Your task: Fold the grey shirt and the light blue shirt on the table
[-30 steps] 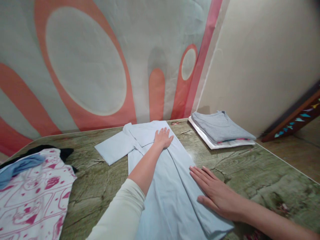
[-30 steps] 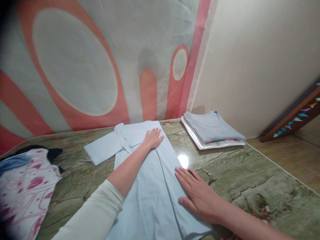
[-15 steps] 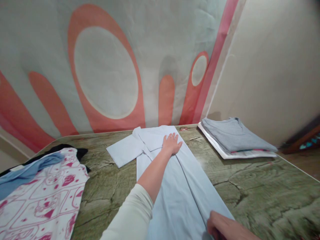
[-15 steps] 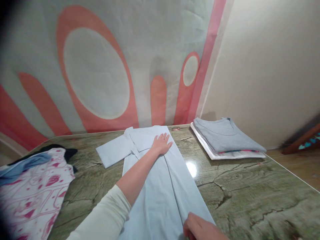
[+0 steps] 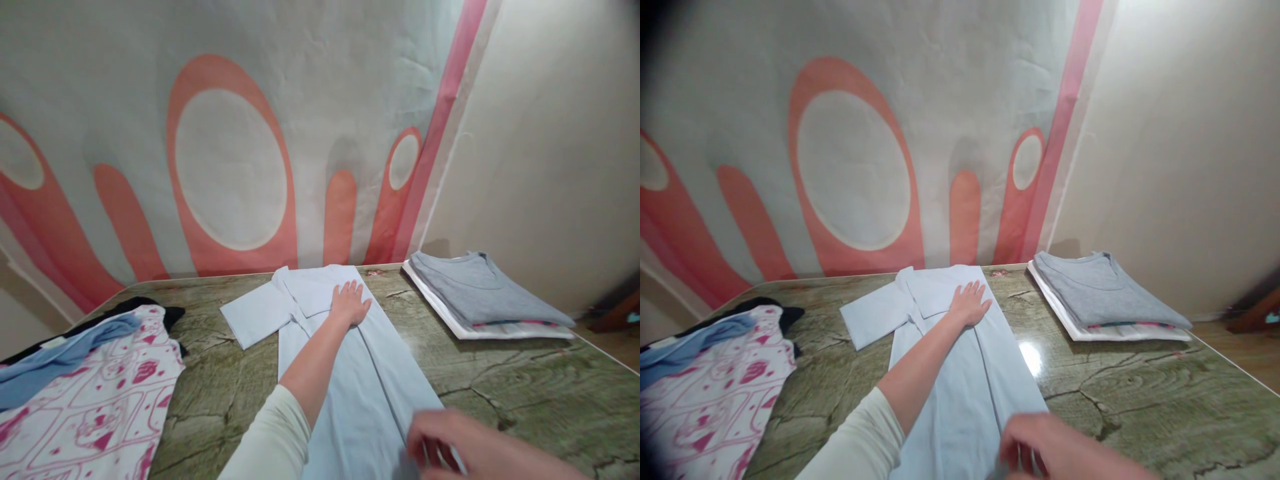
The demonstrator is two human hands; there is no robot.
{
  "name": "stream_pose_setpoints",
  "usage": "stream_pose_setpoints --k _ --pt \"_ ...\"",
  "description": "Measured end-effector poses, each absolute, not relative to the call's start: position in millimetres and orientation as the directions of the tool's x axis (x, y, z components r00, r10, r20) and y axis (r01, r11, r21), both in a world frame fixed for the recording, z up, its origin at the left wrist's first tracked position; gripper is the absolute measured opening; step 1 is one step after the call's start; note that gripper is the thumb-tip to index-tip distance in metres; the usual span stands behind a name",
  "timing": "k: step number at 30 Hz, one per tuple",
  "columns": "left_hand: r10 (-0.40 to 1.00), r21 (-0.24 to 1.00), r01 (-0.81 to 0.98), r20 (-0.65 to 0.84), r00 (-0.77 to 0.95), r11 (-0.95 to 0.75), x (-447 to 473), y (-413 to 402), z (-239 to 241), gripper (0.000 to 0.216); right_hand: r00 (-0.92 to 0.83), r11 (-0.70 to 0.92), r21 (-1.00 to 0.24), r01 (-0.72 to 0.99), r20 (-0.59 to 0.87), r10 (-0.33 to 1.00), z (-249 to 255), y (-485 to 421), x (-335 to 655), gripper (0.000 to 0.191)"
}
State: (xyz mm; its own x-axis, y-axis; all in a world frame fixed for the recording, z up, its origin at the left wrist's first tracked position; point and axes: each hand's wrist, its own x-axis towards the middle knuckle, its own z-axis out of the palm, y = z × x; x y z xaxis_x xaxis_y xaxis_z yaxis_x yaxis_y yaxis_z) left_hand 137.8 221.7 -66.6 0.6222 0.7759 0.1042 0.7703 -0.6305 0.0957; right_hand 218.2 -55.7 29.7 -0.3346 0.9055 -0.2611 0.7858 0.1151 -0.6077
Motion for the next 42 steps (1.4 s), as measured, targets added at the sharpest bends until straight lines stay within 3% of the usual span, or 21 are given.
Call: stream_pose_setpoints --k 2,4,9,14,16,20,26,29,35,38,42 --pt "0.776 0.093 0.771 0.103 0.622 -0.63 138 222 -67 0.065 -0.254 0.188 -0.533 0.825 -0.054 0.966 17 -36 216 0.029" --pt "0.777 0.094 0.771 0.102 0.622 -0.63 138 223 -67 0.066 -0.248 0.251 -0.426 0.869 0.062 0.967 -4 -24 214 0.047" --pt "0.775 0.11 0.767 0.096 0.625 -0.632 139 223 -69 0.067 -0.509 0.511 -0.251 0.822 0.079 0.857 -45 -41 209 0.069" --pt "0.777 0.128 0.767 0.062 0.626 -0.628 140 220 -65 0.066 -0.672 0.679 -0.248 0.691 0.127 0.73 -49 -64 206 0.058" --pt "0.764 0.159 0.752 0.03 0.644 -0.64 137 221 -61 0.066 -0.639 0.654 -0.301 0.694 0.162 0.752 -44 -53 209 0.057" --pt "0.741 0.225 0.719 0.019 0.671 -0.657 114 225 -46 0.062 -0.343 0.385 -0.361 0.849 0.178 0.922 -31 17 222 0.058" --pt "0.793 0.143 0.782 0.03 0.609 -0.606 29 228 -22 0.048 -0.297 0.351 -0.246 0.904 0.231 0.927 -46 175 224 0.057" --pt "0.891 0.156 0.879 0.137 0.433 -0.451 -23 236 -14 0.043 -0.329 0.366 -0.203 0.908 0.193 0.924 -48 231 211 0.049" --pt "0.993 0.165 0.985 0.102 -0.06 0.043 -105 260 -17 0.043 -0.31 0.346 -0.191 0.919 0.192 0.931 -55 272 187 0.05" --pt "0.985 0.189 0.973 0.081 -0.15 0.133 -127 270 -23 0.052 -0.296 0.33 -0.193 0.924 0.183 0.937 -66 271 183 0.056" --pt "0.987 0.232 0.964 0.061 -0.149 0.131 -145 279 -26 0.056 -0.265 0.297 -0.202 0.933 0.173 0.949 -72 266 182 0.059"
